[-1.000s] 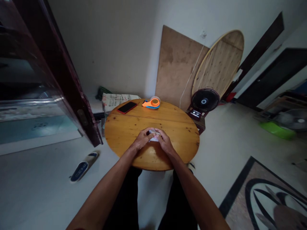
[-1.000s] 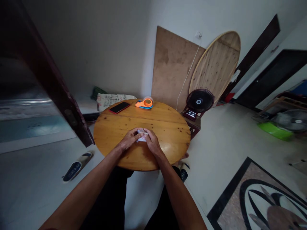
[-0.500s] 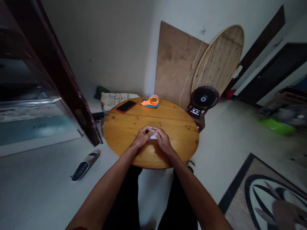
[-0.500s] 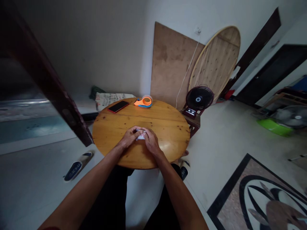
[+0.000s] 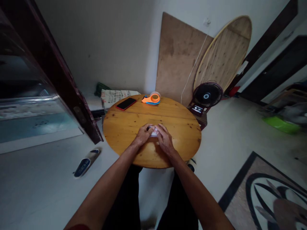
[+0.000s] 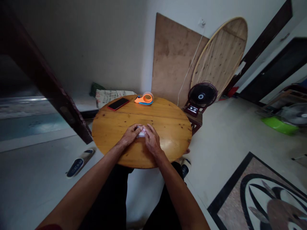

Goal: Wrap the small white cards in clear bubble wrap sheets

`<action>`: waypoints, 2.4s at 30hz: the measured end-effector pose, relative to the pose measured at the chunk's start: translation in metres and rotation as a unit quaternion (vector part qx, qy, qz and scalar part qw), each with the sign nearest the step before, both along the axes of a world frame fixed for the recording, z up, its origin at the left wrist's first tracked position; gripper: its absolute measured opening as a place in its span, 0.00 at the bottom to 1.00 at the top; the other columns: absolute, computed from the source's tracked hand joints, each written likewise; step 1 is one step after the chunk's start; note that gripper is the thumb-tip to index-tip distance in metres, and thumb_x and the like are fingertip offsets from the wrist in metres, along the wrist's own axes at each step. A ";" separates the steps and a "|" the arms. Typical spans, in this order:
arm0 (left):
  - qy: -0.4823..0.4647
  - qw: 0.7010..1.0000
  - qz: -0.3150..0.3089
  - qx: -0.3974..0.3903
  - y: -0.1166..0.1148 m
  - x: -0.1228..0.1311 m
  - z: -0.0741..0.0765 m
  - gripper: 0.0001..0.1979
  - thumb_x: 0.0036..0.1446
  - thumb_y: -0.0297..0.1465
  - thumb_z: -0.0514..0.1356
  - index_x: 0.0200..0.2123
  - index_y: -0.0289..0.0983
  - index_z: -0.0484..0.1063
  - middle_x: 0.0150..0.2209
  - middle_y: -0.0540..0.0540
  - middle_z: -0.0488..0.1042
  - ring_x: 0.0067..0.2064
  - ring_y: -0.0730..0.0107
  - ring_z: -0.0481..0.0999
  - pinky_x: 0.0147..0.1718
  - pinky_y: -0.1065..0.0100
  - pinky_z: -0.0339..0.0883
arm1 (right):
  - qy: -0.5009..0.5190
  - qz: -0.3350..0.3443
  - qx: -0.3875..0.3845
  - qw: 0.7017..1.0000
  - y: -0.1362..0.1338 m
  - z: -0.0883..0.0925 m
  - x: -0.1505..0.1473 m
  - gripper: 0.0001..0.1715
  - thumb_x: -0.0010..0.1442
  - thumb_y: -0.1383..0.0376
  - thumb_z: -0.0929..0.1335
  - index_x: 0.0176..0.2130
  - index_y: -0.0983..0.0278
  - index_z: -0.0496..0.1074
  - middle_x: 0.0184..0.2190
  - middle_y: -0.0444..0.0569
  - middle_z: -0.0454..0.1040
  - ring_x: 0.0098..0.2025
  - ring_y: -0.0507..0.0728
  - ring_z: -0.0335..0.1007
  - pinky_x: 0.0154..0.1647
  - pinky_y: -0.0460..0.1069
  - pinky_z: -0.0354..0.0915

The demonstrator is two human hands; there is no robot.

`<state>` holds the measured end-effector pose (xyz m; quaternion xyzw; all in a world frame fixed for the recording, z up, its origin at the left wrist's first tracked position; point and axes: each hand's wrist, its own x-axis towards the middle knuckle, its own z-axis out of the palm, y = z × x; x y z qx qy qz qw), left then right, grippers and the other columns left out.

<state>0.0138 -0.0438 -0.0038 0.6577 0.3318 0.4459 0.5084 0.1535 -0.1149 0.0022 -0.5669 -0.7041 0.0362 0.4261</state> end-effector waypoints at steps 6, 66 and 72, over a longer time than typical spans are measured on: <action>0.068 0.994 0.059 0.063 -0.003 0.002 0.001 0.16 0.59 0.38 0.54 0.43 0.34 0.73 0.42 0.42 0.77 0.44 0.63 0.74 0.48 0.63 0.67 | -0.040 -0.017 0.003 0.999 -0.003 0.002 -0.004 0.25 0.67 0.62 0.57 0.57 0.65 0.69 0.60 0.57 0.65 0.62 0.58 0.60 0.63 0.54 0.59; 0.063 0.987 0.073 0.125 -0.007 -0.003 -0.008 0.26 0.61 0.38 0.55 0.61 0.37 0.61 0.61 0.39 0.62 0.61 0.59 0.64 0.60 0.56 0.59 | 0.024 -0.096 -0.013 0.995 0.004 -0.006 0.002 0.35 0.59 0.64 0.63 0.63 0.67 0.57 0.61 0.60 0.61 0.62 0.64 0.57 0.60 0.60 0.57; -0.018 0.988 0.154 0.026 0.004 -0.006 -0.014 0.29 0.59 0.39 0.55 0.62 0.37 0.58 0.60 0.38 0.65 0.61 0.58 0.65 0.60 0.56 0.59 | 0.113 -0.118 0.002 0.987 0.016 -0.022 0.011 0.36 0.57 0.62 0.64 0.63 0.67 0.55 0.56 0.62 0.65 0.53 0.62 0.67 0.53 0.58 0.65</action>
